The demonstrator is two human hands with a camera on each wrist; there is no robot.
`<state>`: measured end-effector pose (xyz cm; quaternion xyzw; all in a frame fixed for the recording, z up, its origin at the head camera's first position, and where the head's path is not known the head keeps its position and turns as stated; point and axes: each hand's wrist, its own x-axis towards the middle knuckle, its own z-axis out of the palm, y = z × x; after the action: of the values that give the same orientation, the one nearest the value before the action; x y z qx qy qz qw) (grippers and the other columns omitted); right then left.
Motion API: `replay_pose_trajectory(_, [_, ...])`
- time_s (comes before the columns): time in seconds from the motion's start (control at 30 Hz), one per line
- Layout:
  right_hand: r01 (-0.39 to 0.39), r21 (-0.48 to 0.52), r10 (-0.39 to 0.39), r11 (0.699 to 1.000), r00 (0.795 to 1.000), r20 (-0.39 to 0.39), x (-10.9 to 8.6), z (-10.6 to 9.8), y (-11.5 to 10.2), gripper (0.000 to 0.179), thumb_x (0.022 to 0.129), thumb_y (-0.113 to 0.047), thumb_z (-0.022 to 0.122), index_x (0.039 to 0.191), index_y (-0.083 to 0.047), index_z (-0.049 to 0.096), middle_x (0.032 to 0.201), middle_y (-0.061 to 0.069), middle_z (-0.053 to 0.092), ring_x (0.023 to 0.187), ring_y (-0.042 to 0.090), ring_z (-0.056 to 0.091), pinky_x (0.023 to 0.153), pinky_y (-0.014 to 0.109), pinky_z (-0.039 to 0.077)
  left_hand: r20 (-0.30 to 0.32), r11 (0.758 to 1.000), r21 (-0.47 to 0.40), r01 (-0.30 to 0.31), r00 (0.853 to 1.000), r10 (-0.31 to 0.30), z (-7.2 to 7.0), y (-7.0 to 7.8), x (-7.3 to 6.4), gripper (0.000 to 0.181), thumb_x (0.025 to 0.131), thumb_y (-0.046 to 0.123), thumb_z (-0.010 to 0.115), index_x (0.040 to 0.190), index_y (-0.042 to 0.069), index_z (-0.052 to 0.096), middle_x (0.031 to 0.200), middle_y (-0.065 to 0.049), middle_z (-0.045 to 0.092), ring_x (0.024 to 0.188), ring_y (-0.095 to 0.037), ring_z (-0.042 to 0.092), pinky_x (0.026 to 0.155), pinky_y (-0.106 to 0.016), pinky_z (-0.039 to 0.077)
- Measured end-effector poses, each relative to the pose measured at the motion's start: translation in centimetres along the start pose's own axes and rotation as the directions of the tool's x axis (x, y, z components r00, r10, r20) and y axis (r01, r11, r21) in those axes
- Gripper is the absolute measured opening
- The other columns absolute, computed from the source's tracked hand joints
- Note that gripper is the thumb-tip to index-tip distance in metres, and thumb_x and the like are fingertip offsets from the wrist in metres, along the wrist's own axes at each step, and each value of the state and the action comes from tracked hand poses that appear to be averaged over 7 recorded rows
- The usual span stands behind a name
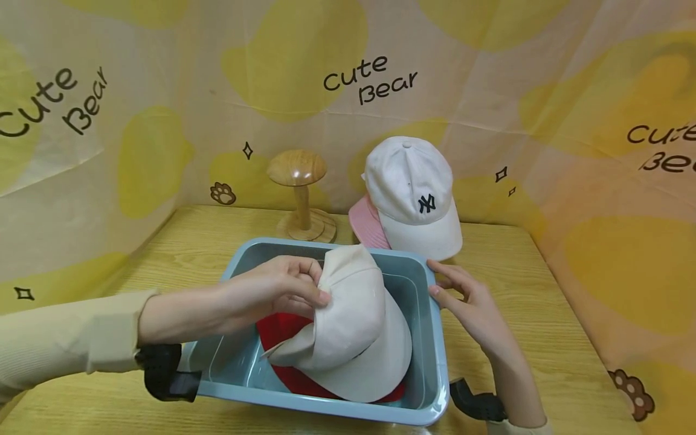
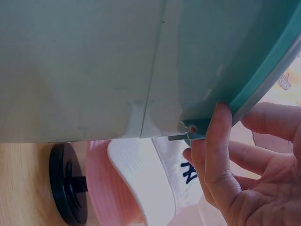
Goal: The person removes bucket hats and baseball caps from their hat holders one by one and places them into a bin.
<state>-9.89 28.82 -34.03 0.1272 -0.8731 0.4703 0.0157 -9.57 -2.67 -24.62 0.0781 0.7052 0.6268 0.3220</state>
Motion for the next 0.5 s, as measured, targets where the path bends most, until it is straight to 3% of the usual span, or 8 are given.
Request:
replay_pose_trajectory(0.27, [-0.007, -0.009, 0.007, 1.000, 1.000, 0.004, -0.08, -0.11, 0.01, 0.045, 0.097, -0.021, 0.056, 0.141, -0.015, 0.049, 0.126, -0.021, 0.053, 0.096, 0.004, 0.060, 0.081, 0.023, 0.047, 0.069, 1.000, -0.030, -0.002, 0.998, 0.004, 0.49, -0.37, 0.32, 0.018, 0.083, 0.008, 0.066, 0.077, 0.008, 0.049, 0.080, -0.002, 0.060, 0.075, -0.013, 0.067, 0.081, -0.029, 0.056])
replay_pose_trajectory(0.5, [-0.012, -0.019, 0.012, 1.000, 1.000, 0.008, -0.01, -0.13, -0.15, 0.045, 0.097, -0.021, 0.056, 0.141, -0.015, 0.049, 0.121, -0.019, 0.056, 0.094, 0.005, 0.061, 0.083, 0.032, 0.046, 0.036, 0.999, -0.020, 0.027, 0.999, -0.026, -0.17, -0.93, 0.10, 0.021, 0.083, 0.009, 0.067, 0.075, 0.008, 0.048, 0.077, -0.002, 0.058, 0.074, -0.014, 0.066, 0.079, -0.028, 0.055])
